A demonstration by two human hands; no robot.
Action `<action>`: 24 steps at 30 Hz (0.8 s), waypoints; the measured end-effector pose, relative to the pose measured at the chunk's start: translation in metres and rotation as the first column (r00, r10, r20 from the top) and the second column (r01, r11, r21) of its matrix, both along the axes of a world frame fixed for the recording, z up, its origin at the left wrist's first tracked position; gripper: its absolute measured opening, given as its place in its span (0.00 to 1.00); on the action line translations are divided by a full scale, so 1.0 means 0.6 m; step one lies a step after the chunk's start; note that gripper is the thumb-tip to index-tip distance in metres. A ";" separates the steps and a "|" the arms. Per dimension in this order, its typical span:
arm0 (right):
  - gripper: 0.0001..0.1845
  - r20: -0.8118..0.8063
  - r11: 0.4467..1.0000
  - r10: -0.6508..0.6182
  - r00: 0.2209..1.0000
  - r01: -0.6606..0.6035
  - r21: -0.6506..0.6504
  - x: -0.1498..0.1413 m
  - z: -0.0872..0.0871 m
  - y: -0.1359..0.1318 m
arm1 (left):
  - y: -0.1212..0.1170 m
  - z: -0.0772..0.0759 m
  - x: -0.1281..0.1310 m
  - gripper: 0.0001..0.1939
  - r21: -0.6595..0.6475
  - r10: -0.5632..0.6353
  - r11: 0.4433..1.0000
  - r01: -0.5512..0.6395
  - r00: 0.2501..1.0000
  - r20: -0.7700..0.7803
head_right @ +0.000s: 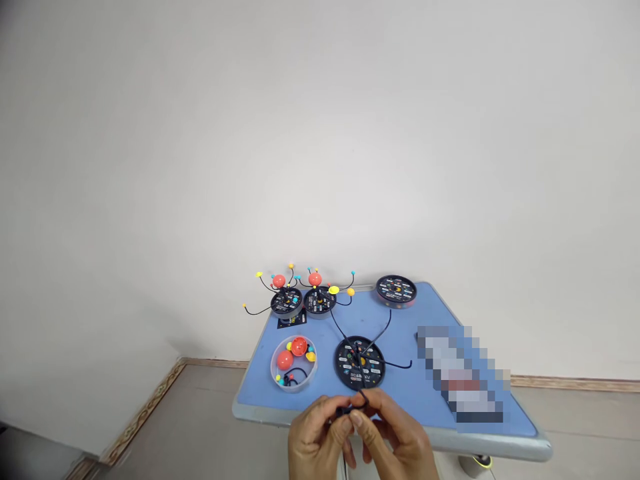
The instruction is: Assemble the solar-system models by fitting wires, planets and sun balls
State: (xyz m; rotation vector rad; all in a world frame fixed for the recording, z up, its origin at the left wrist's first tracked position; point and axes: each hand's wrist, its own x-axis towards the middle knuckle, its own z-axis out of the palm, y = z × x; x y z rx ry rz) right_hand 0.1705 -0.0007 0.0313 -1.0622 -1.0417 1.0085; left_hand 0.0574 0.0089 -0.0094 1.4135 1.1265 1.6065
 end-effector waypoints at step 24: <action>0.13 0.279 0.936 0.315 0.907 -0.249 -0.248 0.059 -0.011 0.262 | 0.175 -0.008 0.003 0.10 -0.159 0.008 0.987 -0.033 0.988 -0.152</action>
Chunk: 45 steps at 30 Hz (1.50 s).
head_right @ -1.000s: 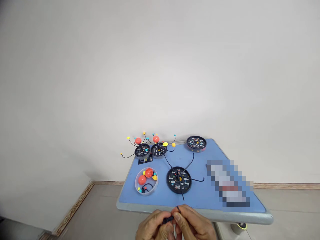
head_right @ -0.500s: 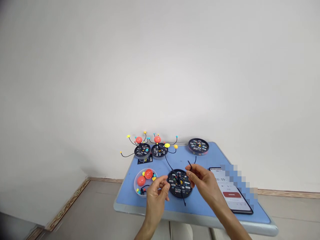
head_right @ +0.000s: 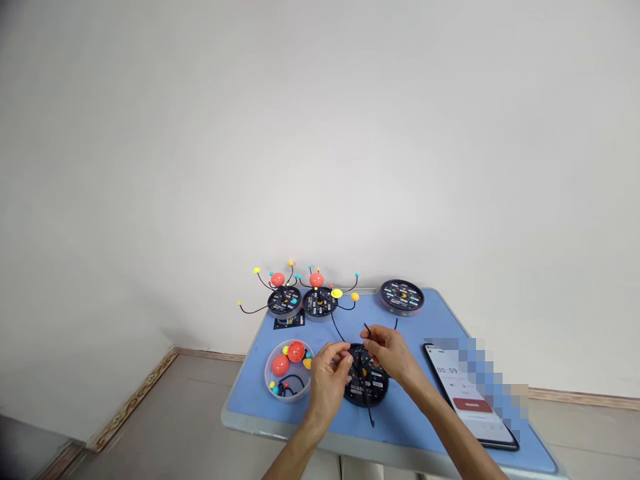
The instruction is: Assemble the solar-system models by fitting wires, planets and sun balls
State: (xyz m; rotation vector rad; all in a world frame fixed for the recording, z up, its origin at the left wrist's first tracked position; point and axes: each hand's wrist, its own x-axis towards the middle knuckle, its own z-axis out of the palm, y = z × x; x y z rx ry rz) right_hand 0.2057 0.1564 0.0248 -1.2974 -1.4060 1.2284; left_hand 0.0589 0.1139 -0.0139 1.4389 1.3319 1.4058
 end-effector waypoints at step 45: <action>0.19 0.724 0.948 -0.069 0.686 -0.181 0.262 -0.016 -0.043 -0.034 | 0.021 -0.037 0.030 0.12 -0.051 0.041 0.997 -0.056 0.965 -0.260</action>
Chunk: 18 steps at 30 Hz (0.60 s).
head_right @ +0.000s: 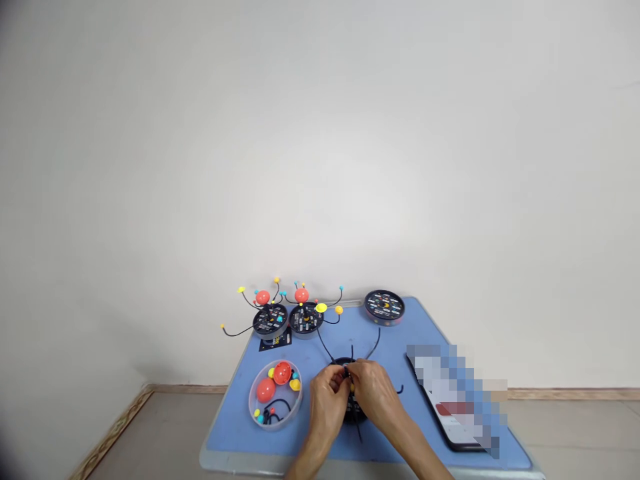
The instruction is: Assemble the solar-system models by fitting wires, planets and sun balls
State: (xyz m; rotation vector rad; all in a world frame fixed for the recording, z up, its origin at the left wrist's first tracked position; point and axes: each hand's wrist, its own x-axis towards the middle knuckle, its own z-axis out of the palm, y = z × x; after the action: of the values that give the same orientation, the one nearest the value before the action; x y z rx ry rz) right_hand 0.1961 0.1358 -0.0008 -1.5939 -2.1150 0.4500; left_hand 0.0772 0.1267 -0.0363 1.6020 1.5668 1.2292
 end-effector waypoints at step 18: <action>0.20 0.037 0.998 0.027 0.999 -0.030 0.062 0.006 -0.018 0.011 | 0.001 0.014 -0.001 0.13 -0.069 -0.031 0.997 0.027 0.997 -0.065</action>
State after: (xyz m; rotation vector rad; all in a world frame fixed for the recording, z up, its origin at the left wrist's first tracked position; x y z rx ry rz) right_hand 0.1998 0.1422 -0.0116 -1.5499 -2.1598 0.3632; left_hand 0.0768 0.1271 -0.0276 1.6317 1.6030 1.1061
